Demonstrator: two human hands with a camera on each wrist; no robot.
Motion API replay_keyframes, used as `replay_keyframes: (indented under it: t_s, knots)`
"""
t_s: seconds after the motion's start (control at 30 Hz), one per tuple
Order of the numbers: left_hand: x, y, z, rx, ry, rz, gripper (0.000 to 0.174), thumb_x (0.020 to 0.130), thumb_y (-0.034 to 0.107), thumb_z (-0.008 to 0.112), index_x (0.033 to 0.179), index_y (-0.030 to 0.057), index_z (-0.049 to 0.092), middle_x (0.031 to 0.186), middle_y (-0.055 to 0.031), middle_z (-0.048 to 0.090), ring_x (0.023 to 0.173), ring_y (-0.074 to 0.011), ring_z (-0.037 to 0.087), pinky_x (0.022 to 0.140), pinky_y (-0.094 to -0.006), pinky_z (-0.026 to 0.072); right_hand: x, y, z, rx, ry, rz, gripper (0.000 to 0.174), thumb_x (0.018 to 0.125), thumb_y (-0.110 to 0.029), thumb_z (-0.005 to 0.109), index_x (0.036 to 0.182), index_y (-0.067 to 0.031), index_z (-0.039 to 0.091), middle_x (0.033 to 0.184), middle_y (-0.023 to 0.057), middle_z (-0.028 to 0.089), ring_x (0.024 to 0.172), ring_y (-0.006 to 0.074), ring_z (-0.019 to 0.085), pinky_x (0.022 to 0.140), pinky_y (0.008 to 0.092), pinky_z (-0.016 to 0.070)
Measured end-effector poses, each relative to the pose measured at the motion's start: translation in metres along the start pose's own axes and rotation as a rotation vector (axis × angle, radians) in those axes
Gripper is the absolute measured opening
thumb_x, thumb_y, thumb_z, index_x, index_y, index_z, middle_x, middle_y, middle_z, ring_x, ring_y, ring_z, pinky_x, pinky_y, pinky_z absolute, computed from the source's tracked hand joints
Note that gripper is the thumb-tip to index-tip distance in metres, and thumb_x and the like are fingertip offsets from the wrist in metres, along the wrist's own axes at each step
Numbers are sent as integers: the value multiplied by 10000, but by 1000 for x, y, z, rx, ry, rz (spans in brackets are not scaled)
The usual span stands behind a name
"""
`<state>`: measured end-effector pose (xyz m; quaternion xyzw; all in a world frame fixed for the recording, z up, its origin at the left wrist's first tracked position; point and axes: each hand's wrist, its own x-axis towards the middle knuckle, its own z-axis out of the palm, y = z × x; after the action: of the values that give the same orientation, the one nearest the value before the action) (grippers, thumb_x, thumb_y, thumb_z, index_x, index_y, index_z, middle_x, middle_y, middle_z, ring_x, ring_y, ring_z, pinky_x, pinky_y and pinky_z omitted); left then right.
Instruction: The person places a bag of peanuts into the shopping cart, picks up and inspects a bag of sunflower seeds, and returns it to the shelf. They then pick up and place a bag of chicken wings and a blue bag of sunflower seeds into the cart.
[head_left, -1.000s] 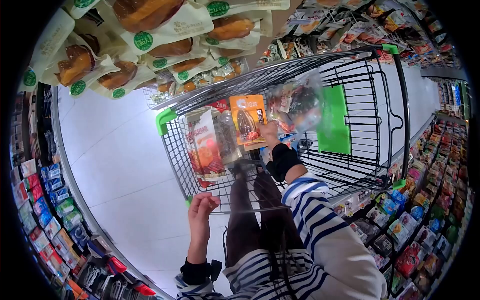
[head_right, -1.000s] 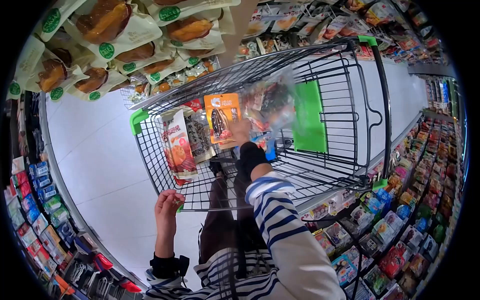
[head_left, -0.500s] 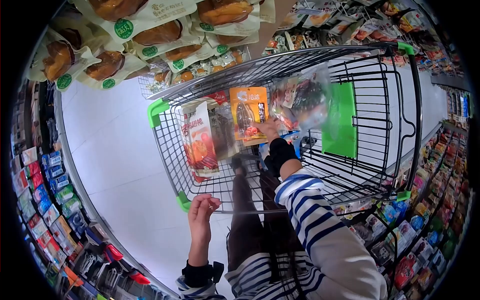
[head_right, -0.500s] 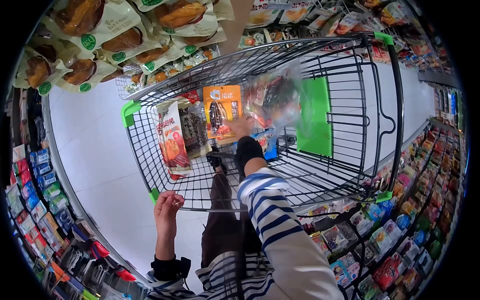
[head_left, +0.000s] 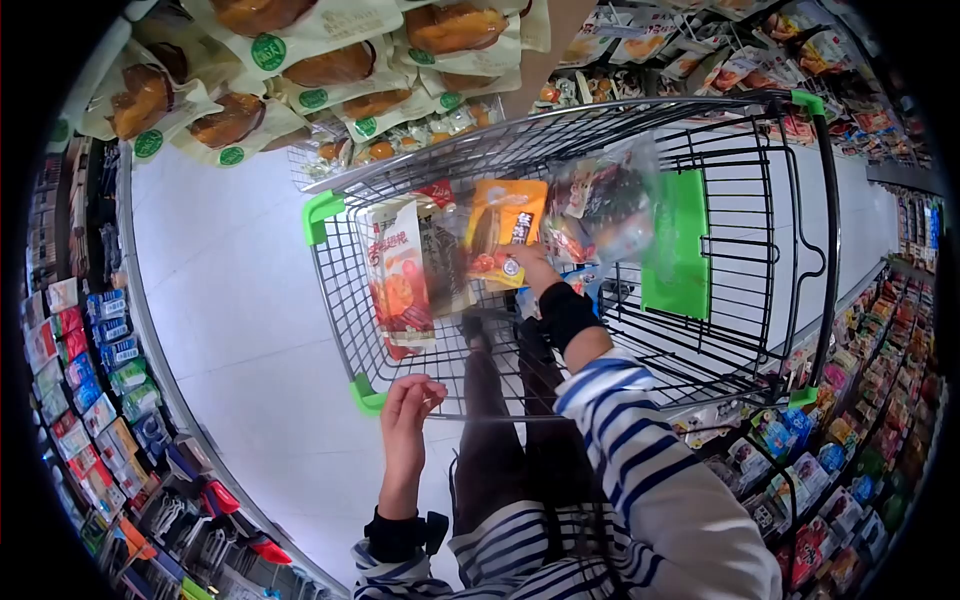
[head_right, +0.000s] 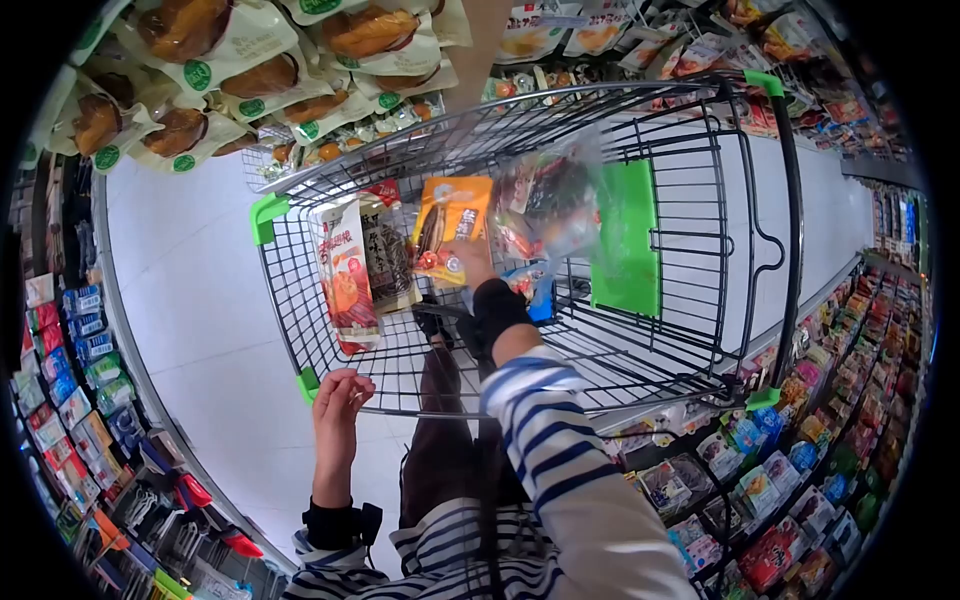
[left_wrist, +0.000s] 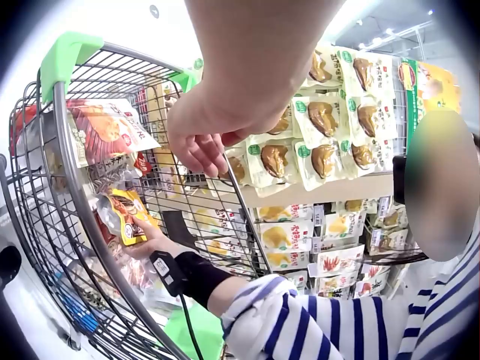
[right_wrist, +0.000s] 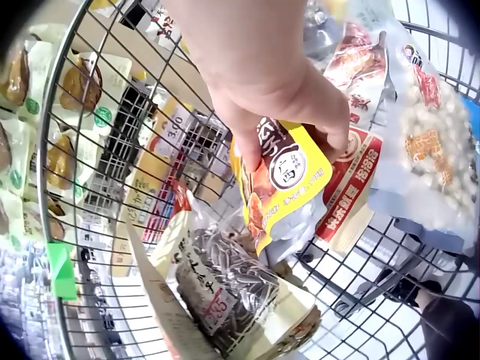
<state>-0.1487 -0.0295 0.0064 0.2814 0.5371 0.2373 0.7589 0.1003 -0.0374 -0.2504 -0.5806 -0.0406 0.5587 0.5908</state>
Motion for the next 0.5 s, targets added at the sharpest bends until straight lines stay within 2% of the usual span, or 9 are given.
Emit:
replay_keyframes:
  t_s: [0.1, 0.17, 0.2, 0.3, 0.33, 0.43, 0.5]
  knots:
    - [10, 2, 1, -20, -32, 59, 165, 858, 143, 407, 948, 21, 472, 835, -82, 546, 811, -145, 525, 752, -268, 412, -11, -30, 4, 93, 135, 350, 199, 689, -87, 602, 835, 40, 558, 772, 106, 594, 615, 186, 593, 526, 266, 490]
    - [20, 7, 4, -14, -34, 98, 152, 848, 135, 414, 939, 28, 474, 829, -71, 548, 806, -127, 517, 731, -239, 409, -43, -82, 14, 50, 147, 448, 206, 710, -82, 584, 881, 27, 547, 787, 100, 595, 642, 194, 601, 527, 293, 507]
    - [23, 13, 7, 3, -23, 110, 168, 844, 133, 430, 959, 19, 476, 879, -83, 555, 832, -126, 520, 724, -233, 413, -52, -95, 11, 64, 117, 481, 217, 711, -69, 588, 909, 8, 543, 792, 87, 597, 667, 184, 598, 560, 300, 512]
    - [29, 25, 24, 109, 2, 261, 195, 840, 131, 440, 993, 13, 474, 963, -91, 546, 882, -134, 518, 733, -237, 413, -113, -151, 28, 78, -27, 349, 248, 712, -58, 604, 938, -1, 518, 809, 81, 594, 716, 183, 591, 656, 300, 498]
    - [27, 34, 31, 163, -32, 300, 255, 833, 122, 448, 1061, 7, 449, 1054, -104, 517, 955, -153, 501, 762, -246, 410, -137, -175, 40, 0, -24, 311, 255, 717, -52, 598, 951, -1, 511, 821, 76, 591, 724, 167, 585, 665, 284, 487]
    - [21, 48, 50, 137, -118, 335, 317, 792, 27, 487, 1100, 13, 412, 1087, -86, 488, 1029, -162, 451, 849, -256, 355, -193, -214, 57, -122, -103, 117, 266, 723, -30, 584, 973, 4, 497, 843, 62, 585, 728, 135, 575, 662, 252, 470]
    - [16, 50, 55, 81, -281, 321, 420, 779, 6, 488, 1177, 18, 355, 1120, -106, 471, 1038, -174, 450, 869, -279, 349, -214, -219, 62, -117, -138, 9, 268, 717, -16, 592, 967, 5, 498, 849, 59, 586, 730, 119, 570, 664, 235, 459]
